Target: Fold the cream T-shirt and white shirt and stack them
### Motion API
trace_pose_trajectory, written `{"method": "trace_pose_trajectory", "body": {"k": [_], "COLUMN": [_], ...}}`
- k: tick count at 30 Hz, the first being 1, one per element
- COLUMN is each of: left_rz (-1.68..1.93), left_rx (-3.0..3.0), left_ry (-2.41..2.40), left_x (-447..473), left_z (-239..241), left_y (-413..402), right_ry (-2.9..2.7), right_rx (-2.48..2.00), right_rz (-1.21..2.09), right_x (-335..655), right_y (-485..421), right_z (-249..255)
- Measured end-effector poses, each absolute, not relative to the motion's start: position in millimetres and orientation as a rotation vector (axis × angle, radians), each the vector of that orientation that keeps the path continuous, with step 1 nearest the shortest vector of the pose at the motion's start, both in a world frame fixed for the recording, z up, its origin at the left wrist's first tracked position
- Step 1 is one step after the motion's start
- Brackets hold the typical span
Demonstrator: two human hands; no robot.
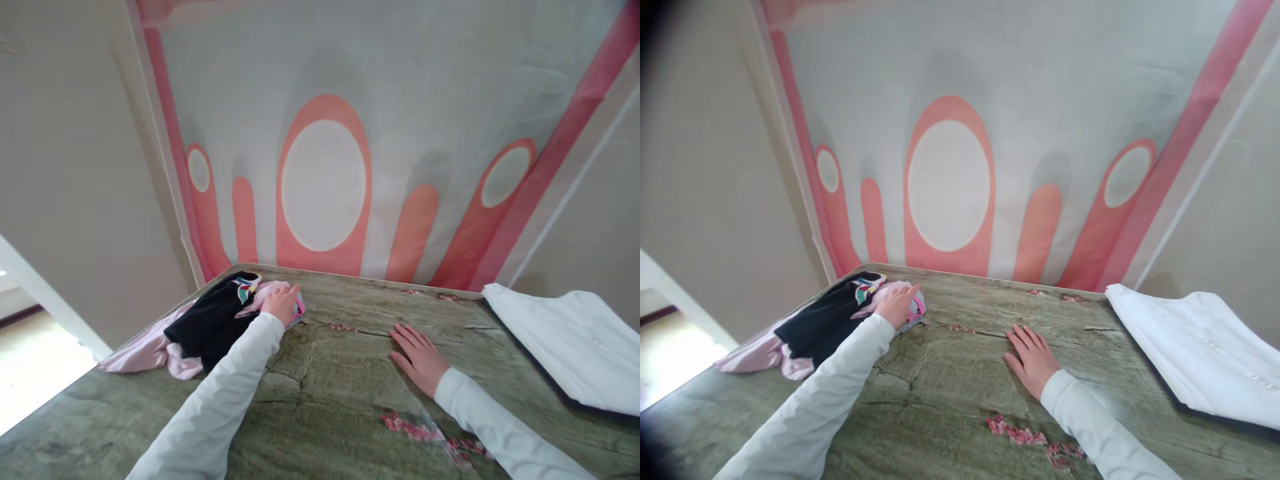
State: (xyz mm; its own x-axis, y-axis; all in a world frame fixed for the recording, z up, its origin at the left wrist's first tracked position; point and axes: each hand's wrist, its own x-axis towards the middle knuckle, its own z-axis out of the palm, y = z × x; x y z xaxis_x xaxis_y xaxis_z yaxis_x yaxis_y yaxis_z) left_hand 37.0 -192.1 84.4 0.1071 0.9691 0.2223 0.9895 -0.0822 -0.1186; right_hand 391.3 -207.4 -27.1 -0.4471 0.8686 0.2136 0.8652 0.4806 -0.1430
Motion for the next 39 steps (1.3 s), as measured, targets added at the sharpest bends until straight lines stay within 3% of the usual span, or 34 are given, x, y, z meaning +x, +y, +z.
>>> {"method": "trace_pose_trajectory", "body": {"k": [11, 14, 20, 25, 32, 39], "left_rz": [-0.32, -0.79, -2.227, -3.183, -3.634, -3.687], "left_rx": [-2.051, -1.902, -1.661, -1.735, -1.78, -1.946], "left_ry": [-2.134, -2.141, -1.899, -1.308, -0.717, -0.47], "left_x": [-6, -16, -15, 0, 4, 43], "left_z": [97, 113, 137, 153, 173, 195], "left_y": [-173, -175, -180, -183, -193, -200], "right_ry": [-2.462, -2.461, -2.454, -2.457, -2.466, -2.338], "right_rx": [-1.474, -1.477, -1.481, -1.487, -1.51, -1.423], "right_rz": [0.008, 0.025, 0.062, 0.066, 0.063, 0.161], "right_x": [388, 388, 387, 387, 385, 381], "right_y": [-210, -210, -210, -210, -211, -214], "right_z": [-22, -20, -20, -20, -18, -12]}}
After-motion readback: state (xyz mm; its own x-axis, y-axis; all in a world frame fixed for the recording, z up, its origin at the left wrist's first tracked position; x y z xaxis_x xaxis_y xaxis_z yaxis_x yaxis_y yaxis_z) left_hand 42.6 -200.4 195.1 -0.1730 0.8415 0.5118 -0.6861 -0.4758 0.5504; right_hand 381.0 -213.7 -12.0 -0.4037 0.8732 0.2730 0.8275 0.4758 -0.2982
